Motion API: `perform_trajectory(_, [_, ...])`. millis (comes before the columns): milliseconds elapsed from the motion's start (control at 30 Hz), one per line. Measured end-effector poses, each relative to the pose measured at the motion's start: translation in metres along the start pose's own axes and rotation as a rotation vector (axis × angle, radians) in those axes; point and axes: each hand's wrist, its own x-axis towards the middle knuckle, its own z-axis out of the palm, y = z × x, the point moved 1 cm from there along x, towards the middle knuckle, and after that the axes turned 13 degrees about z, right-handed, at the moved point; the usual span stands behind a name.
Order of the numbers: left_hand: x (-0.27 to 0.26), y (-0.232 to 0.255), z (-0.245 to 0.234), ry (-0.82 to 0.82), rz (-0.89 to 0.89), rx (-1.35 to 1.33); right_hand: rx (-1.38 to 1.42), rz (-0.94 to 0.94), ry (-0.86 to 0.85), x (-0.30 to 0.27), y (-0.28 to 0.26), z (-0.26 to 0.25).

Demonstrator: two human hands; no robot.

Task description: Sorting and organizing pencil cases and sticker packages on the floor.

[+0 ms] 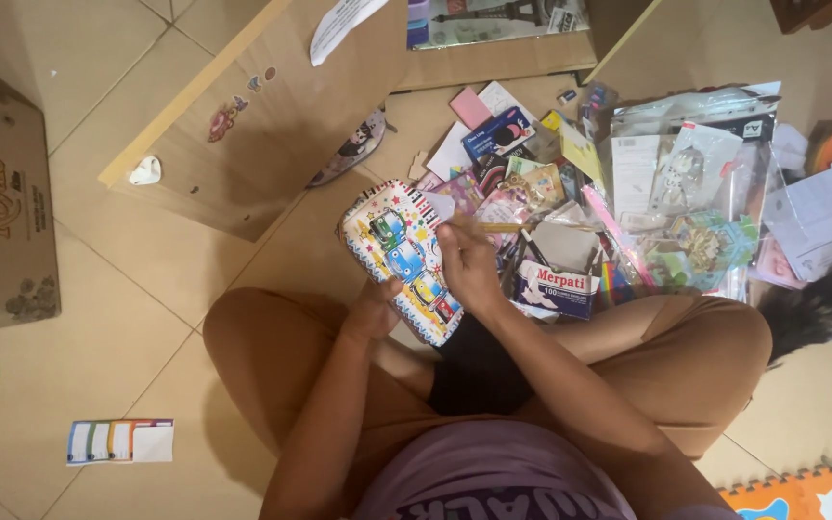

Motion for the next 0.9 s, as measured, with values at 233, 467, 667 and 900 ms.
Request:
perform_trajectory(233, [0.006, -0.006, -0.018, 0.099, 0.024, 0.078, -0.014, 0.398, -0.080, 0.003, -0.001, -0.002])
perform_trajectory(467, [-0.002, -0.015, -0.028, 0.138, -0.055, 0.072, 0.153, 0.415, -0.064, -0.006, 0.025, 0.002])
perform_trajectory(667, [-0.001, -0.015, -0.032, 0.117, -0.037, 0.054, 0.206, 0.425, -0.115, -0.007, 0.059, 0.012])
perform_trajectory(900, [0.024, -0.001, -0.014, 0.264, 0.078, 0.199, 0.981, 1.026, -0.447, 0.001, 0.068, -0.003])
